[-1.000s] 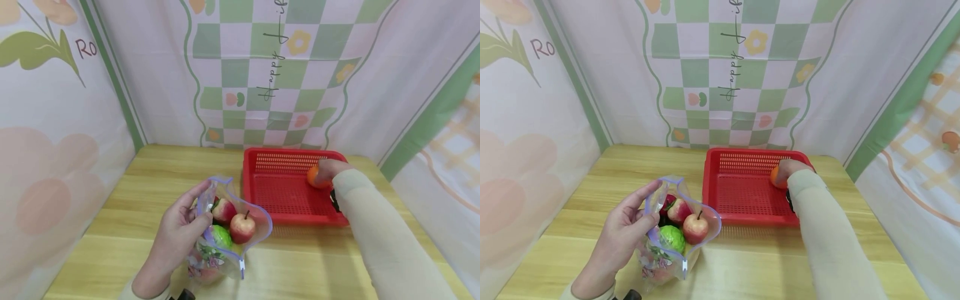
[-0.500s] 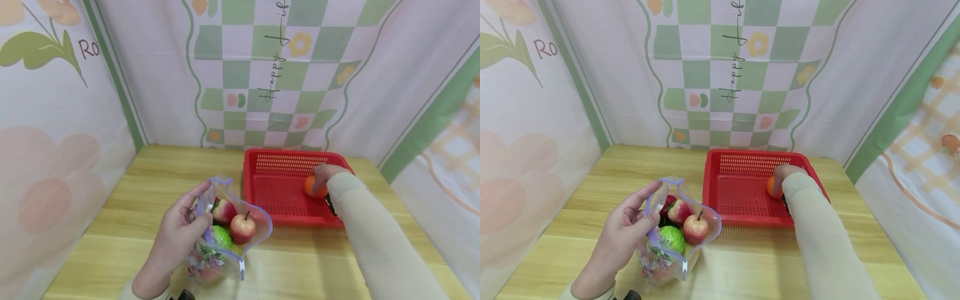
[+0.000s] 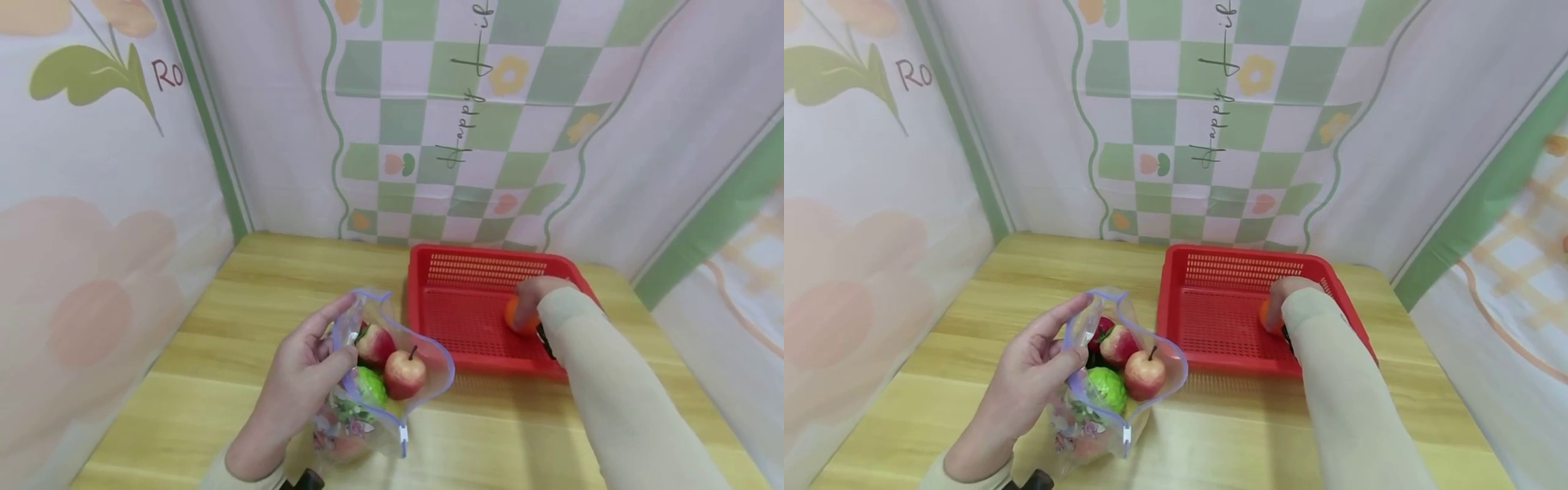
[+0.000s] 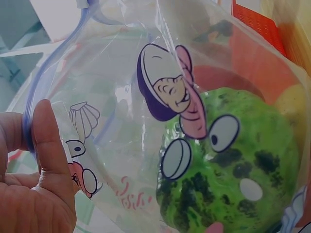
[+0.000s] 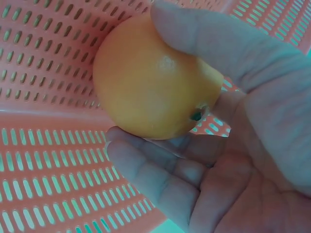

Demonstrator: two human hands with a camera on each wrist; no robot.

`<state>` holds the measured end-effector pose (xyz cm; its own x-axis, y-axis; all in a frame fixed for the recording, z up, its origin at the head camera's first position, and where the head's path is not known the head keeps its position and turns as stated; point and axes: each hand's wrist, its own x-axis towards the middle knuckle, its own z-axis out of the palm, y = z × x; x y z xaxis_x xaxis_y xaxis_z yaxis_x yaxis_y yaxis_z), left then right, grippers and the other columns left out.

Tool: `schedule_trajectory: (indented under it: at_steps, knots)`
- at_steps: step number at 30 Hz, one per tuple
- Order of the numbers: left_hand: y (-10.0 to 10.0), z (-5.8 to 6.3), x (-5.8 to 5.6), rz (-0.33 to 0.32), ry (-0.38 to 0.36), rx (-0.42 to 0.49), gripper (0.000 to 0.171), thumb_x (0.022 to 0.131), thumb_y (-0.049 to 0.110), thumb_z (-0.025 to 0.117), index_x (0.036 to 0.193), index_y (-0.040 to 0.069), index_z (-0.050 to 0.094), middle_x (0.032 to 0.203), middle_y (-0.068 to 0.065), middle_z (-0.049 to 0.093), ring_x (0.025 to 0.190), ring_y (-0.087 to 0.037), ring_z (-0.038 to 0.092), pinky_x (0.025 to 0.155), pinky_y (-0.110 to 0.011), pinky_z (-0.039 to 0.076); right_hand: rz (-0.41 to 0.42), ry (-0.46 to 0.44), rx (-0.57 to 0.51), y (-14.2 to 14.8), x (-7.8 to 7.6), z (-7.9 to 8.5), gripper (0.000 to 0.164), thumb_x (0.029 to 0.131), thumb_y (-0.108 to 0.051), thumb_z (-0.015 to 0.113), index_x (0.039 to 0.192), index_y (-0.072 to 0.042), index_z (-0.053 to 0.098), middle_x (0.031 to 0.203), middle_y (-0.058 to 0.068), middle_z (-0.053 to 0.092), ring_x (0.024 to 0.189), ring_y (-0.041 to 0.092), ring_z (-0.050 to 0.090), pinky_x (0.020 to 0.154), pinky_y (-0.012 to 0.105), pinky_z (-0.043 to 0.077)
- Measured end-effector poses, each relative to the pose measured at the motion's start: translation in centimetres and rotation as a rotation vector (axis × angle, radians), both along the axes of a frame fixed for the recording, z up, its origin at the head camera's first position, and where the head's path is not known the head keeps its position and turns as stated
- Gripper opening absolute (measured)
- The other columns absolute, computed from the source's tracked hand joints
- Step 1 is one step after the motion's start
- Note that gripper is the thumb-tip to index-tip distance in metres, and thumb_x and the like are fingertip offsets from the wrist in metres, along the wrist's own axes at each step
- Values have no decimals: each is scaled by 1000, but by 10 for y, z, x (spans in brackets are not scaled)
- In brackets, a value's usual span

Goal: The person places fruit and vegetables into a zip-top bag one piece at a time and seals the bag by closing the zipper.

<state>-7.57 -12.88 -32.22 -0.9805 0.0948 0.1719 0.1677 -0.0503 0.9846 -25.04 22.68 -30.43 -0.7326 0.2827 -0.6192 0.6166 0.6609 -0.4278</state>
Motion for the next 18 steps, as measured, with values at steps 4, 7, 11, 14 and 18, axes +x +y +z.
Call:
schedule_trajectory:
  at_steps: [4, 7, 11, 14, 18]
  knots:
    - [1, 0, 0, 4, 18, -26, 61, 87, -1, 60, 141, 27, 48, 52, -3, 38, 39, -11, 34, 31, -25, 29, 29, -11, 21, 4, -4, -3, 104, 64, -20, 87, 151, -25, 32, 145, 18, 30, 116, 39, 35, 74, 47, 51]
    - [2, 0, 0, 1, 25, -32, 61, 87, -1, 60, 141, 27, 48, 52, -2, 37, 39, -11, 33, 31, -24, 28, 301, -24, 151, 12, -18, -9, 87, 69, -28, 84, 143, -13, 42, 133, 21, 42, 110, 39, 42, 73, 46, 51]
    - [2, 0, 0, -4, 27, -34, 62, 87, -1, 59, 141, 27, 47, 52, -2, 37, 39, -11, 32, 30, -24, 27, 694, 53, 318, 15, -40, -11, 82, 75, -41, 76, 137, -1, 42, 112, 18, 53, 96, 34, 51, 70, 41, 50]
    - [2, 0, 0, -1, 28, -37, 62, 87, -2, 59, 141, 27, 47, 51, -2, 36, 38, -12, 32, 30, -24, 27, 772, 161, 286, 6, -44, -3, 86, 74, -43, 74, 140, 0, 37, 107, 15, 54, 89, 30, 54, 68, 37, 48]
    - [3, 1, 1, 10, 18, -45, 62, 88, -2, 59, 140, 29, 48, 52, -3, 36, 39, -12, 32, 31, -24, 27, 868, 355, 228, -15, -34, 17, 80, 73, -40, 75, 135, -3, 41, 104, 11, 57, 85, 25, 55, 67, 33, 47]
